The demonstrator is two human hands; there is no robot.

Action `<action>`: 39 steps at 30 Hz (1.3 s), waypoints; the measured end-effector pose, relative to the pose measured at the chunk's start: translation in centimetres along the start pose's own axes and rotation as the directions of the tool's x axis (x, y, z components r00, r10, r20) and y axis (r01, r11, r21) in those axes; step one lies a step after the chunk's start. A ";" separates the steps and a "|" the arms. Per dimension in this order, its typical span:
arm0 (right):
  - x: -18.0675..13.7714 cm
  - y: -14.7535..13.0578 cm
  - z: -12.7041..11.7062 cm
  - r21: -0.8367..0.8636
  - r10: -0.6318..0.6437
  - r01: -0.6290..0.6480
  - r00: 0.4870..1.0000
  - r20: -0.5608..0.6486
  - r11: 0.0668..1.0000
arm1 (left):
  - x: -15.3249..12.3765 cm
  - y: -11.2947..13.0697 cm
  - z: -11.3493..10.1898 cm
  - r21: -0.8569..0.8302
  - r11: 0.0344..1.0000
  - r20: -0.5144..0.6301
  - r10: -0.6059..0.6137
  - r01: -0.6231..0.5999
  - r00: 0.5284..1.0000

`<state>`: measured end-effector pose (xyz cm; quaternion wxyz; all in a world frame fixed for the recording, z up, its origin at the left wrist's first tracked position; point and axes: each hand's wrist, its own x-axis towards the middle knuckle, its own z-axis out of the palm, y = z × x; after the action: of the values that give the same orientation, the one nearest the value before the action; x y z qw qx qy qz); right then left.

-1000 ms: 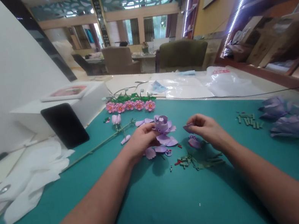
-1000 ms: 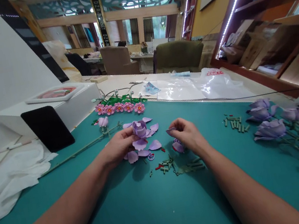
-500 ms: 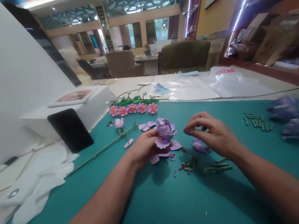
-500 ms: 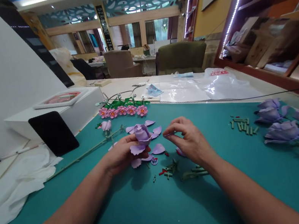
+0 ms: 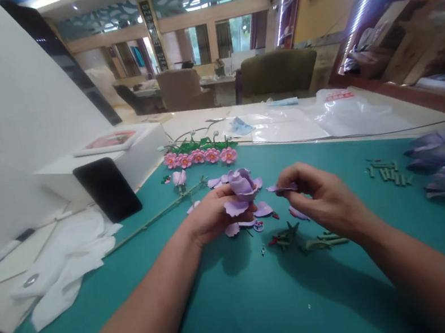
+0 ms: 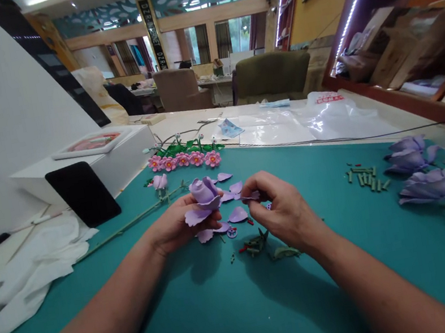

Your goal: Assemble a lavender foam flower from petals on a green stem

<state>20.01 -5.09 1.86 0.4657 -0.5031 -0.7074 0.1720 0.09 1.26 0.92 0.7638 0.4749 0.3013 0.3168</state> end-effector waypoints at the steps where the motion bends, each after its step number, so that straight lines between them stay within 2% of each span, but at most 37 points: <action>1: 0.0 -0.1 -0.1 0.000 -0.031 0.031 1.000 -0.003 1.000 | 0.0 0.0 -0.1 -0.002 1.000 -0.003 0.002 -0.002 1.000; 4: 0.1 -0.6 -0.4 -0.055 -0.099 0.096 0.994 -0.051 0.994 | 0.0 -0.1 -0.3 -0.012 1.000 -0.008 0.001 -0.001 1.000; 8: 0.0 -1.0 -0.5 -0.119 -0.105 0.095 0.991 -0.084 0.988 | 0.0 -0.2 -0.6 -0.021 1.000 -0.011 0.017 -0.018 1.000; 19: -0.5 -1.7 0.3 0.147 0.123 -0.110 0.989 -0.085 0.983 | 0.1 0.0 -0.7 -0.001 0.999 -0.024 0.048 -0.048 0.999; 28: 0.0 -1.9 0.8 0.491 0.349 -0.300 0.937 -0.010 0.818 | 0.2 -0.2 -0.7 0.020 0.998 -0.046 0.062 -0.061 0.997; 33: -0.1 -1.7 0.9 0.515 0.358 -0.337 0.932 0.062 0.788 | 0.2 -0.3 -0.6 0.042 0.996 -0.058 0.075 -0.073 0.995; 39: -0.4 -1.5 1.1 0.498 0.378 -0.363 0.923 0.074 0.788 | 0.1 -0.3 -0.5 0.058 0.996 -0.055 0.078 -0.074 0.995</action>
<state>18.32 -5.81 2.20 0.5480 -0.4954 -0.5186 0.4305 -0.16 1.50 0.46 0.7286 0.4979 0.3135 0.3506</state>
